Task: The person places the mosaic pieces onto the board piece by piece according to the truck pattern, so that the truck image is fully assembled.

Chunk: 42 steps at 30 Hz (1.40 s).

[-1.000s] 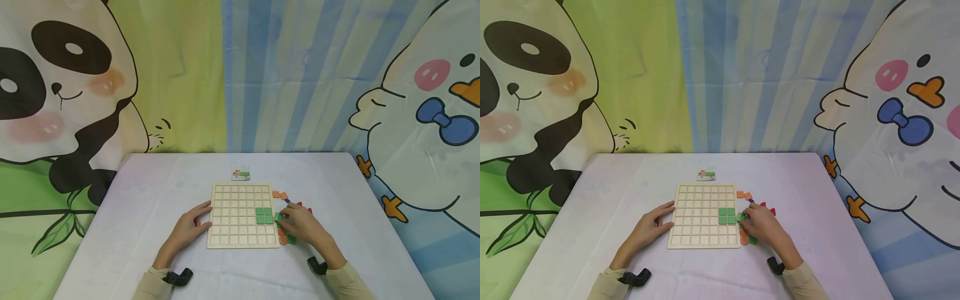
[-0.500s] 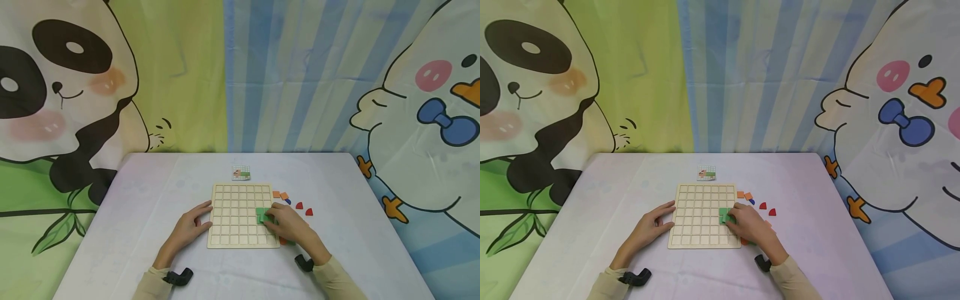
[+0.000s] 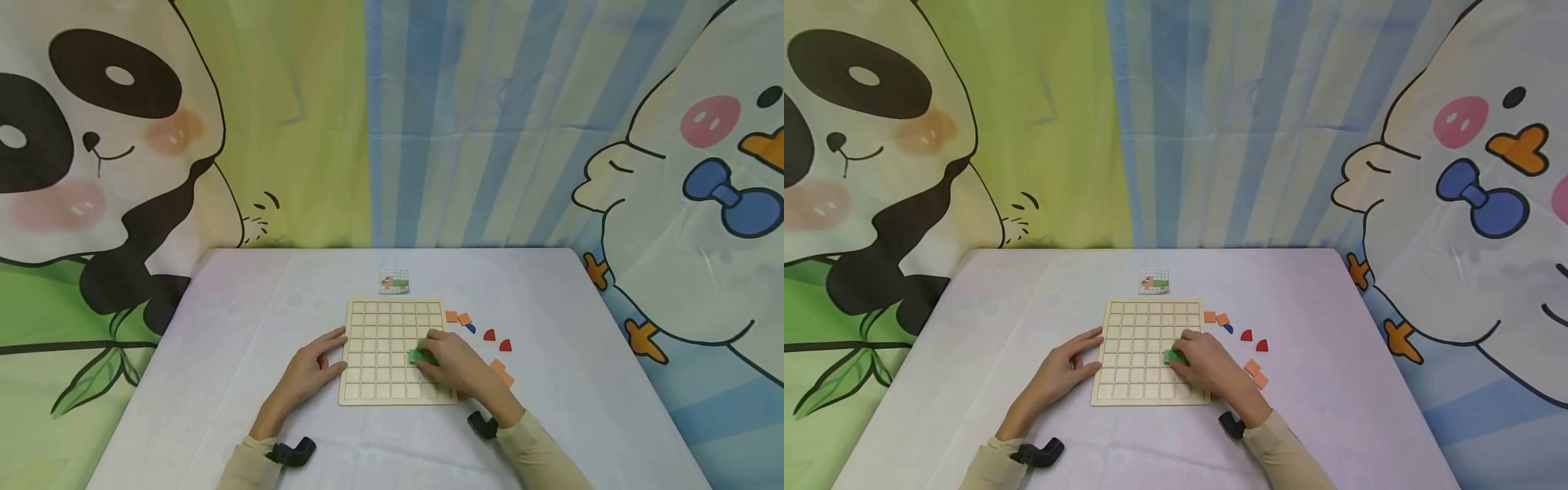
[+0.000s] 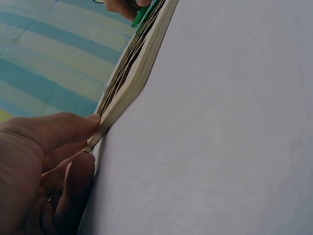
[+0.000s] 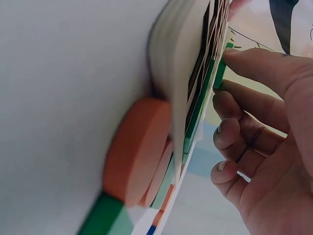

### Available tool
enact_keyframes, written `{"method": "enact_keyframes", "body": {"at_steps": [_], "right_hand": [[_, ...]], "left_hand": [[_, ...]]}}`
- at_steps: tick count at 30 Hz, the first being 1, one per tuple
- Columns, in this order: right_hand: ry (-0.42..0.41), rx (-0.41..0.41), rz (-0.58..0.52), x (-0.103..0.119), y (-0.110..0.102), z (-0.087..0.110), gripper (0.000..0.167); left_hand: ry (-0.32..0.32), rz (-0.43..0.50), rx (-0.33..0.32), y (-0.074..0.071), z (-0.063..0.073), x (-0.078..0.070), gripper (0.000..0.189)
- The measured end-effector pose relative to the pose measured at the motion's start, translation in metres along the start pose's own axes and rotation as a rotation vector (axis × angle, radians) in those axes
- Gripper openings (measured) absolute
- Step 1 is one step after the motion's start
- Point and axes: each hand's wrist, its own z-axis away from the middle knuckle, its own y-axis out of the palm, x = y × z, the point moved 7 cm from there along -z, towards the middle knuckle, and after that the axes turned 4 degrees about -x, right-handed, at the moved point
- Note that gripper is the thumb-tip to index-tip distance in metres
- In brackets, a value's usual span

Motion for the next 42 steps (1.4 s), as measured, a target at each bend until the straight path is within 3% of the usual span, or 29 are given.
{"method": "enact_keyframes", "body": {"at_steps": [23, 33, 42], "right_hand": [[0.006, 0.042, 0.051, 0.0056, 0.008, -0.0039, 0.022], [0.001, 0.025, 0.054, 0.0035, 0.0096, -0.0037, 0.021], [0.042, 0.02, 0.003, -0.0008, 0.0027, -0.0018, 0.029]], "left_hand": [[0.007, -0.007, -0.004, -0.0002, 0.0004, 0.0003, 0.056], [-0.007, -0.001, 0.006, -0.0004, 0.0, -0.0003, 0.056], [-0.003, -0.001, 0.001, 0.0, -0.0003, 0.0, 0.056]]}}
